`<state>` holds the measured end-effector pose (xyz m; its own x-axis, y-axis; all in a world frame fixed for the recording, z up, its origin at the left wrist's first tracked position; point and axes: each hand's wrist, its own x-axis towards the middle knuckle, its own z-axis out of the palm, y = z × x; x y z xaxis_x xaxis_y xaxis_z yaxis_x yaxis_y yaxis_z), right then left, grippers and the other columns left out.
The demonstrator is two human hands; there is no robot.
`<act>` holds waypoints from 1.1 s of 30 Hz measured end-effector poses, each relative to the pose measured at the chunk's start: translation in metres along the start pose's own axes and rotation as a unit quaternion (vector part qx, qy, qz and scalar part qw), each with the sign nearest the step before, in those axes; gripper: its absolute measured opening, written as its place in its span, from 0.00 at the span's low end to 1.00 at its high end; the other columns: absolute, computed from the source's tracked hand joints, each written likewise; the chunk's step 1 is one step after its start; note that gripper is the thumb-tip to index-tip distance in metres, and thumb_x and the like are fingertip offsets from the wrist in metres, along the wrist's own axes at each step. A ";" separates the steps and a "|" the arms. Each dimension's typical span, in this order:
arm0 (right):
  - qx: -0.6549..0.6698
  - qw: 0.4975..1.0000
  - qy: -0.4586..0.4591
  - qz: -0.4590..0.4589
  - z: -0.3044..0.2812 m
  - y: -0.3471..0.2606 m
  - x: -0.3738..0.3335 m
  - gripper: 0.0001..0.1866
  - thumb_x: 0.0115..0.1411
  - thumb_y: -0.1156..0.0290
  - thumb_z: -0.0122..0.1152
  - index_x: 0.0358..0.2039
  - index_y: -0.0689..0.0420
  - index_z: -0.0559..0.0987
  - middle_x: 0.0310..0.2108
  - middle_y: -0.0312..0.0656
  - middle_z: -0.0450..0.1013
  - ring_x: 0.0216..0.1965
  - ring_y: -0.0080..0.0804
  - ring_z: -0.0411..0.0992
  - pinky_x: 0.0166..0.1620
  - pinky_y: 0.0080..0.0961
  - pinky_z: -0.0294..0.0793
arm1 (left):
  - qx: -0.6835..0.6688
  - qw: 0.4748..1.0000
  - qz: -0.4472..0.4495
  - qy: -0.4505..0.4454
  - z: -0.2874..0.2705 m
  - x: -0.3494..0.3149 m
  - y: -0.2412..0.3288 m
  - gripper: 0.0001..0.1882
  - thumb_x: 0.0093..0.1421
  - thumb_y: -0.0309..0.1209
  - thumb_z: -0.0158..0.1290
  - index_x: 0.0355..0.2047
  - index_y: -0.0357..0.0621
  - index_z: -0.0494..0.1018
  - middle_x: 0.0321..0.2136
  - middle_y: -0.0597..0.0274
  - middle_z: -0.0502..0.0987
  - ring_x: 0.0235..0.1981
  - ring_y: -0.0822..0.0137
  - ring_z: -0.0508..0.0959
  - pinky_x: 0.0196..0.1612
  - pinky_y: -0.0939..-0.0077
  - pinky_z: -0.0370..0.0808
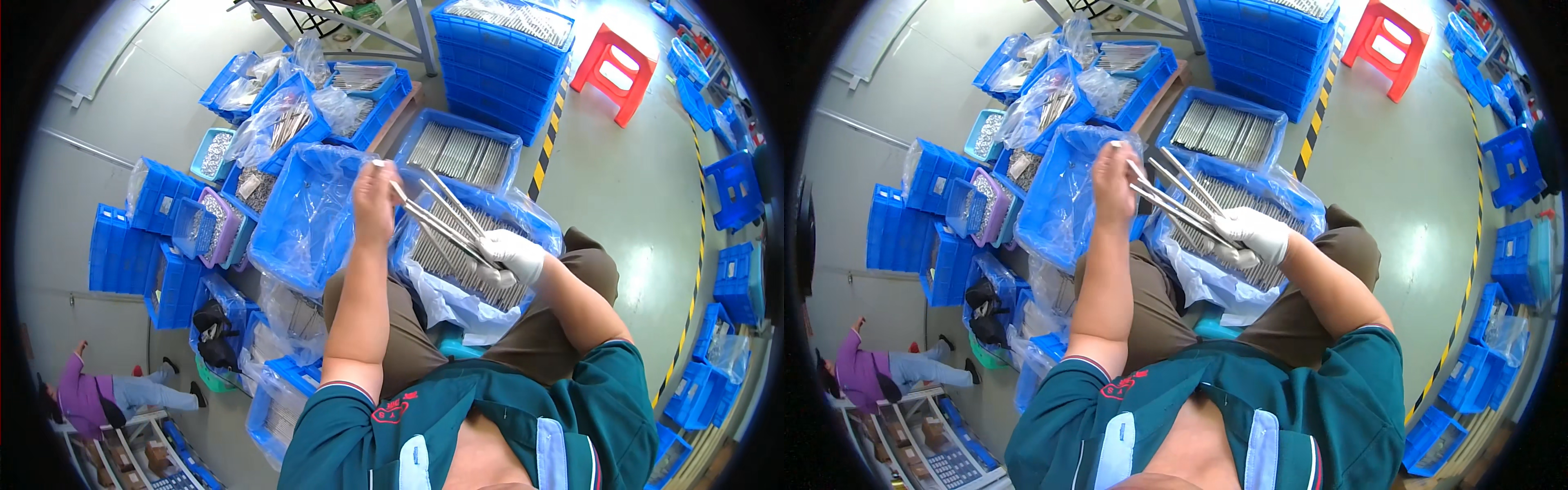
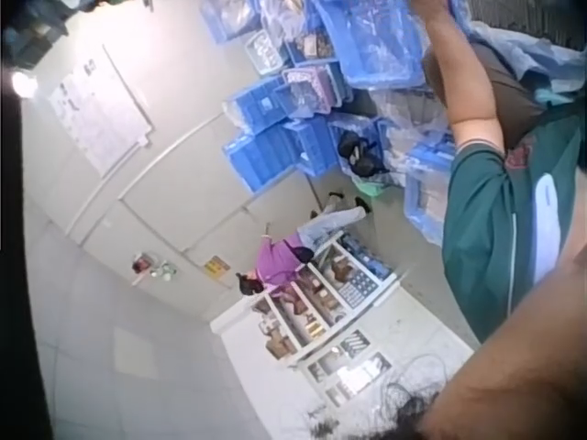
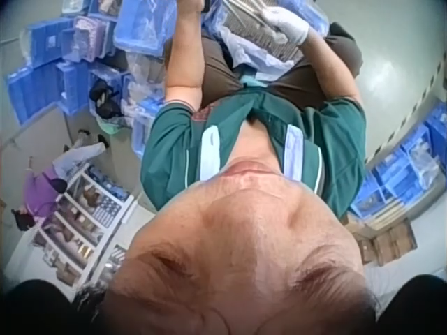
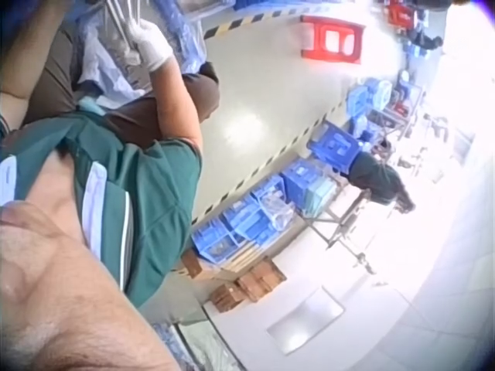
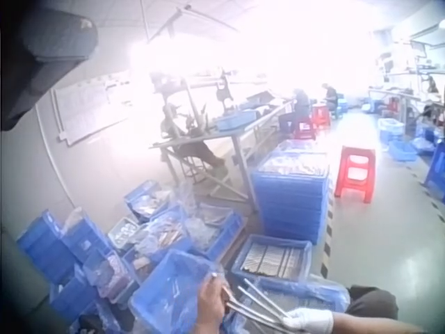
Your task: Sorting and organizing metal rods into blue plastic bins.
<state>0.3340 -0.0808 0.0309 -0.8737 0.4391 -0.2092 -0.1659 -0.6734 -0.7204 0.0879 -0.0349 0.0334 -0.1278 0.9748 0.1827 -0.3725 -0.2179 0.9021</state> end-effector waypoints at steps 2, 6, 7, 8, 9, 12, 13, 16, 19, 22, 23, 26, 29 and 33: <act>0.065 0.994 -0.083 -0.010 -0.006 0.009 0.004 0.20 0.59 0.55 0.54 0.32 0.63 0.72 0.11 0.34 0.61 0.08 0.16 0.53 0.10 0.14 0.48 | -0.001 0.996 -0.051 -0.079 0.011 -0.010 -0.006 0.06 0.61 0.30 0.47 0.32 0.42 0.70 0.23 0.71 0.70 0.22 0.82 0.69 0.25 0.89 0.66; 0.113 0.985 -0.126 -0.031 -0.011 0.015 0.009 0.20 0.59 0.56 0.54 0.32 0.64 0.72 0.09 0.33 0.58 0.08 0.16 0.52 0.10 0.14 0.48 | -0.046 0.988 -0.104 -0.101 0.040 -0.022 0.013 0.12 0.62 0.29 0.45 0.42 0.34 0.70 0.26 0.67 0.73 0.26 0.80 0.73 0.30 0.88 0.70; 0.113 0.985 -0.126 -0.032 -0.011 0.014 0.010 0.20 0.59 0.56 0.54 0.32 0.64 0.72 0.09 0.33 0.58 0.08 0.16 0.52 0.10 0.14 0.48 | -0.060 0.983 -0.104 -0.141 0.033 -0.019 0.007 0.14 0.62 0.30 0.45 0.44 0.33 0.70 0.25 0.68 0.72 0.25 0.80 0.73 0.29 0.88 0.70; 0.107 0.985 -0.136 -0.014 -0.012 0.014 0.009 0.19 0.59 0.56 0.54 0.33 0.64 0.71 0.10 0.33 0.58 0.07 0.16 0.52 0.09 0.14 0.48 | -0.064 0.984 -0.106 -0.127 0.039 -0.021 0.011 0.14 0.62 0.32 0.45 0.43 0.34 0.70 0.23 0.69 0.72 0.24 0.81 0.71 0.28 0.89 0.68; 0.101 0.984 -0.145 0.004 -0.013 0.013 0.009 0.19 0.59 0.57 0.54 0.33 0.63 0.71 0.10 0.33 0.58 0.07 0.16 0.52 0.09 0.14 0.48 | -0.069 0.985 -0.108 -0.114 0.047 -0.022 0.013 0.14 0.63 0.33 0.46 0.42 0.34 0.71 0.22 0.70 0.71 0.23 0.82 0.70 0.27 0.89 0.66; 0.125 0.982 -0.139 0.013 -0.006 0.012 0.012 0.18 0.59 0.58 0.53 0.34 0.63 0.71 0.10 0.33 0.58 0.07 0.16 0.52 0.09 0.14 0.48 | -0.061 0.987 -0.106 -0.104 0.039 -0.018 0.010 0.11 0.62 0.34 0.47 0.36 0.37 0.72 0.21 0.72 0.68 0.21 0.83 0.67 0.25 0.90 0.61; 0.125 0.985 -0.117 0.024 -0.003 0.012 0.012 0.18 0.59 0.58 0.53 0.34 0.64 0.71 0.09 0.33 0.57 0.07 0.15 0.51 0.09 0.13 0.48 | -0.047 0.988 -0.097 -0.112 0.036 -0.017 0.009 0.10 0.62 0.34 0.48 0.33 0.39 0.72 0.21 0.72 0.68 0.21 0.83 0.66 0.25 0.90 0.60; 0.114 0.982 -0.146 0.040 -0.012 0.012 0.007 0.20 0.59 0.56 0.54 0.34 0.64 0.72 0.10 0.32 0.58 0.07 0.15 0.52 0.09 0.13 0.47 | 0.041 0.998 -0.041 -0.035 0.025 -0.008 0.019 0.08 0.61 0.33 0.49 0.30 0.42 0.70 0.20 0.72 0.68 0.20 0.83 0.65 0.24 0.89 0.60; 0.033 0.989 -0.117 0.084 -0.011 0.010 -0.002 0.20 0.57 0.56 0.57 0.33 0.65 0.73 0.11 0.31 0.59 0.08 0.15 0.53 0.10 0.13 0.48 | 0.020 0.996 0.071 0.055 -0.001 0.007 0.036 0.07 0.63 0.33 0.47 0.31 0.43 0.69 0.21 0.72 0.68 0.19 0.84 0.63 0.23 0.90 0.60; 0.033 0.994 -0.103 -0.022 -0.018 0.011 -0.007 0.18 0.56 0.58 0.58 0.30 0.63 0.72 0.11 0.32 0.60 0.09 0.16 0.55 0.11 0.14 0.50 | 0.241 0.946 0.176 0.126 0.006 0.002 0.037 0.08 0.63 0.32 0.47 0.30 0.41 0.69 0.22 0.68 0.69 0.21 0.79 0.66 0.23 0.82 0.63; 0.061 0.989 -0.097 -0.095 -0.012 0.010 -0.001 0.18 0.56 0.57 0.58 0.26 0.61 0.71 0.10 0.31 0.59 0.09 0.17 0.54 0.12 0.15 0.51 | 0.337 0.907 0.220 0.123 0.011 -0.003 0.035 0.08 0.62 0.31 0.47 0.29 0.40 0.69 0.22 0.66 0.70 0.21 0.76 0.67 0.24 0.79 0.64; 0.137 0.984 -0.040 -0.107 -0.016 0.012 0.009 0.19 0.61 0.53 0.50 0.30 0.58 0.71 0.10 0.28 0.52 0.09 0.17 0.49 0.14 0.16 0.51 | 0.504 0.760 0.412 0.002 0.045 -0.014 0.022 0.03 0.57 0.27 0.50 0.29 0.41 0.70 0.22 0.58 0.70 0.23 0.59 0.70 0.28 0.69 0.67; 0.365 0.929 0.049 -0.019 -0.012 0.018 0.022 0.23 0.62 0.46 0.43 0.23 0.53 0.69 0.10 0.27 0.51 0.09 0.16 0.48 0.14 0.14 0.50 | 0.493 0.725 0.469 -0.106 0.057 -0.024 -0.008 0.04 0.52 0.26 0.52 0.29 0.42 0.71 0.22 0.61 0.69 0.25 0.61 0.70 0.29 0.67 0.67; 0.353 0.927 0.107 -0.073 -0.026 0.031 0.031 0.22 0.60 0.45 0.47 0.27 0.52 0.73 0.14 0.29 0.61 0.13 0.20 0.61 0.16 0.16 0.60 | 0.475 0.703 0.479 -0.226 0.082 -0.049 -0.023 0.10 0.48 0.28 0.53 0.33 0.42 0.72 0.23 0.64 0.69 0.26 0.65 0.70 0.31 0.71 0.67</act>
<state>0.3137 -0.0723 -0.0148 -0.7199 0.6136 -0.3242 -0.5991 -0.7853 -0.1559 0.1786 -0.0736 0.0357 0.4839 0.3648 0.7954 0.4950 -0.8637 0.0950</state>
